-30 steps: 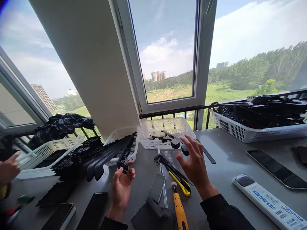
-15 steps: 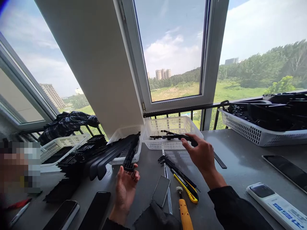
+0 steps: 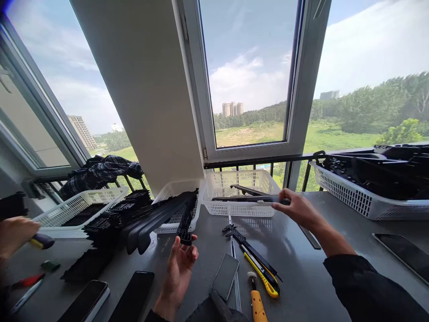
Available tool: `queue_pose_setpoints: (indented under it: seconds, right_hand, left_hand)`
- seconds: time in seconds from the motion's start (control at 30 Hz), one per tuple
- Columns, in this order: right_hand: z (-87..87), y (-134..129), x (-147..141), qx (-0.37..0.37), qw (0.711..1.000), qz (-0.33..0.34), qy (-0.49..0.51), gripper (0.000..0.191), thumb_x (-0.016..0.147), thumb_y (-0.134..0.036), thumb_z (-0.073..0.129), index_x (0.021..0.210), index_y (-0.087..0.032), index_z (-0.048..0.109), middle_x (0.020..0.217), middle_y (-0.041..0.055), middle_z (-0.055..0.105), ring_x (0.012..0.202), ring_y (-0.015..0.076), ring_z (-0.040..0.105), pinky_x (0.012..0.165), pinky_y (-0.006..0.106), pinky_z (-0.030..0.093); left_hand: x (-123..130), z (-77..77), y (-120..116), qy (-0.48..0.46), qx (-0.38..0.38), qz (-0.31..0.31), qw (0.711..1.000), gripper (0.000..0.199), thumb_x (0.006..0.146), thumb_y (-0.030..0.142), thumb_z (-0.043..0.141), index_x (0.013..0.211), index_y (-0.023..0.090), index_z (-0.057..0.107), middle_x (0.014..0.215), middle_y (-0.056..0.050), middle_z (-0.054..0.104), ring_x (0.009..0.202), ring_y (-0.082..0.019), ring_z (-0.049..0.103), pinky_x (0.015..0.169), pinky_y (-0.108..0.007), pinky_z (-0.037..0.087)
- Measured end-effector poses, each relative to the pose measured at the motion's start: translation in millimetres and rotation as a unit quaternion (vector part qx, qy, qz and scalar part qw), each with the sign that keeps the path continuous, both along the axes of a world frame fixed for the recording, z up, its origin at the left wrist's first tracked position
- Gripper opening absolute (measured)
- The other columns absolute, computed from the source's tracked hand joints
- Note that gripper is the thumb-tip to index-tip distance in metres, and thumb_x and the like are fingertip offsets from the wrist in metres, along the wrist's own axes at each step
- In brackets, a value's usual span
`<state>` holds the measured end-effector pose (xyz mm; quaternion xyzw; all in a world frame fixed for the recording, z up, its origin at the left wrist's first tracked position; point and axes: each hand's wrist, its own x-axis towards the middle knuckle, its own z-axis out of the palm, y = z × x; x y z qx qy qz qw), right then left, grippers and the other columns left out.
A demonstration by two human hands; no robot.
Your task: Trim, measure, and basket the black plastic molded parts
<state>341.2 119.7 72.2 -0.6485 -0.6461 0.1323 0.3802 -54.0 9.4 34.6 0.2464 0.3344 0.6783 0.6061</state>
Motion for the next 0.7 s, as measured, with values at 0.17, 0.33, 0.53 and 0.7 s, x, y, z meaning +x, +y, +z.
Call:
queue_pose_setpoints:
  seconds: [0.17, 0.33, 0.53, 0.7]
  right_hand:
    - [11.3, 8, -18, 0.013, 0.996, 0.011, -0.087, 0.032, 0.075, -0.052, 0.071, 0.088, -0.025, 0.063, 0.095, 0.0077, 0.078, 0.079, 0.0273, 0.070, 0.069, 0.035, 0.047]
    - [21.6, -7, -35, 0.064, 0.970, -0.159, -0.173, 0.037, 0.089, -0.052, 0.060, 0.108, -0.021, 0.067, 0.098, 0.0161, 0.075, 0.099, 0.0379, 0.068, 0.069, 0.040, 0.047]
    - [15.7, -24, -57, 0.031, 0.953, -0.161, -0.255, 0.053, 0.096, -0.047, 0.054, 0.137, -0.014, 0.062, 0.113, 0.0213, 0.077, 0.111, 0.0424, 0.066, 0.079, 0.050, 0.052]
    - [8.0, -25, -58, -0.039, 0.957, -0.118, -0.262, 0.058, 0.099, -0.056, 0.048, 0.141, -0.020, 0.066, 0.140, 0.0177, 0.069, 0.126, 0.0434, 0.060, 0.089, 0.056, 0.052]
  left_hand:
    - [2, 0.4, 0, -0.002, 0.002, 0.001, 1.000, 0.048, 0.073, 0.058, 0.089, 0.089, 0.015, 0.073, 0.096, -0.010, 0.076, 0.060, -0.013, 0.060, 0.058, -0.029, 0.050]
    - [5, 2.0, 0, -0.004, 0.004, 0.000, 1.000, 0.051, 0.071, 0.059, 0.091, 0.092, 0.016, 0.073, 0.096, -0.009, 0.077, 0.060, -0.012, 0.059, 0.059, -0.028, 0.050]
    - [6, 3.5, 0, -0.006, 0.007, -0.006, 1.000, 0.051, 0.071, 0.059, 0.091, 0.090, 0.016, 0.072, 0.096, -0.010, 0.077, 0.060, -0.012, 0.059, 0.059, -0.029, 0.050]
    - [7, 4.9, -1, -0.005, 0.003, -0.023, 1.000, 0.053, 0.071, 0.059, 0.091, 0.093, 0.015, 0.073, 0.101, -0.010, 0.078, 0.061, -0.012, 0.060, 0.060, -0.030, 0.050]
